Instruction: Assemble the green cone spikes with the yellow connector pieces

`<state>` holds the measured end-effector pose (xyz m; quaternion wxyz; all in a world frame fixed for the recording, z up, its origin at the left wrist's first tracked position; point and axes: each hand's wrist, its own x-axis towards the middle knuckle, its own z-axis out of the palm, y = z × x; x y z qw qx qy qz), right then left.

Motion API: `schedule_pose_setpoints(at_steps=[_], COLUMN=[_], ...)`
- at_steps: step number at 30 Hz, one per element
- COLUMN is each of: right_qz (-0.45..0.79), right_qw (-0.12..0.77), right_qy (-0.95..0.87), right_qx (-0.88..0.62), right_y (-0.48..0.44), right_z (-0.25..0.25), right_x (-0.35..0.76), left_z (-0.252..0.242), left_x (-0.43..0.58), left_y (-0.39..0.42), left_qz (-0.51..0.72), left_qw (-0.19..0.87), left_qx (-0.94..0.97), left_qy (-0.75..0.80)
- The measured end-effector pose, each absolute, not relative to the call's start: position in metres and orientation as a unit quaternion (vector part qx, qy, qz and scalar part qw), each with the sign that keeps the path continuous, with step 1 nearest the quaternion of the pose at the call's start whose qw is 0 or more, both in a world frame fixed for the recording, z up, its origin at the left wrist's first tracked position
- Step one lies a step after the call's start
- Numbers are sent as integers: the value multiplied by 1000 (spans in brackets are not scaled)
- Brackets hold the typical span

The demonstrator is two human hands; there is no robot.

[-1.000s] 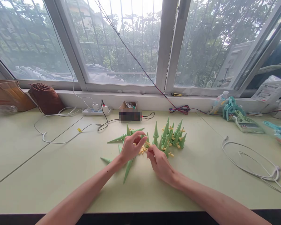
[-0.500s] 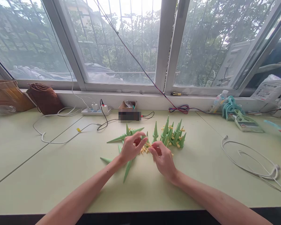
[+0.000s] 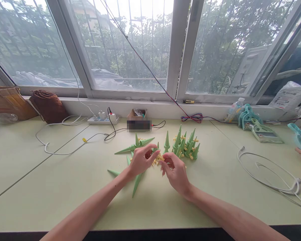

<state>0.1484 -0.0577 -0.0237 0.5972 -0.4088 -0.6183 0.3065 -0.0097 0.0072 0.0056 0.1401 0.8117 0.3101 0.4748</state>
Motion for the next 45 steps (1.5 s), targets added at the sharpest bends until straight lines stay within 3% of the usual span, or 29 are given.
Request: schedule_pose_setpoints(at_steps=[10,19,23,45], right_qz=[288,277,273,267], right_qw=[609,627,631,595], right_qy=[-623,-604,-601,-619], right_qx=[-399,-407,-407,-437], right_y=[-58,-56,-56,-57], right_z=[-23,-23,-22,-24], right_x=[148,149,149,150], left_z=[6,18,21,26], left_x=[-11,-14,-17,-18], left_y=[8,11,13,11], left_qz=[474,397,350,324], left_qw=[202,485,544,561], left_qx=[791,729,708,711], left_qy=[330,276,283,275])
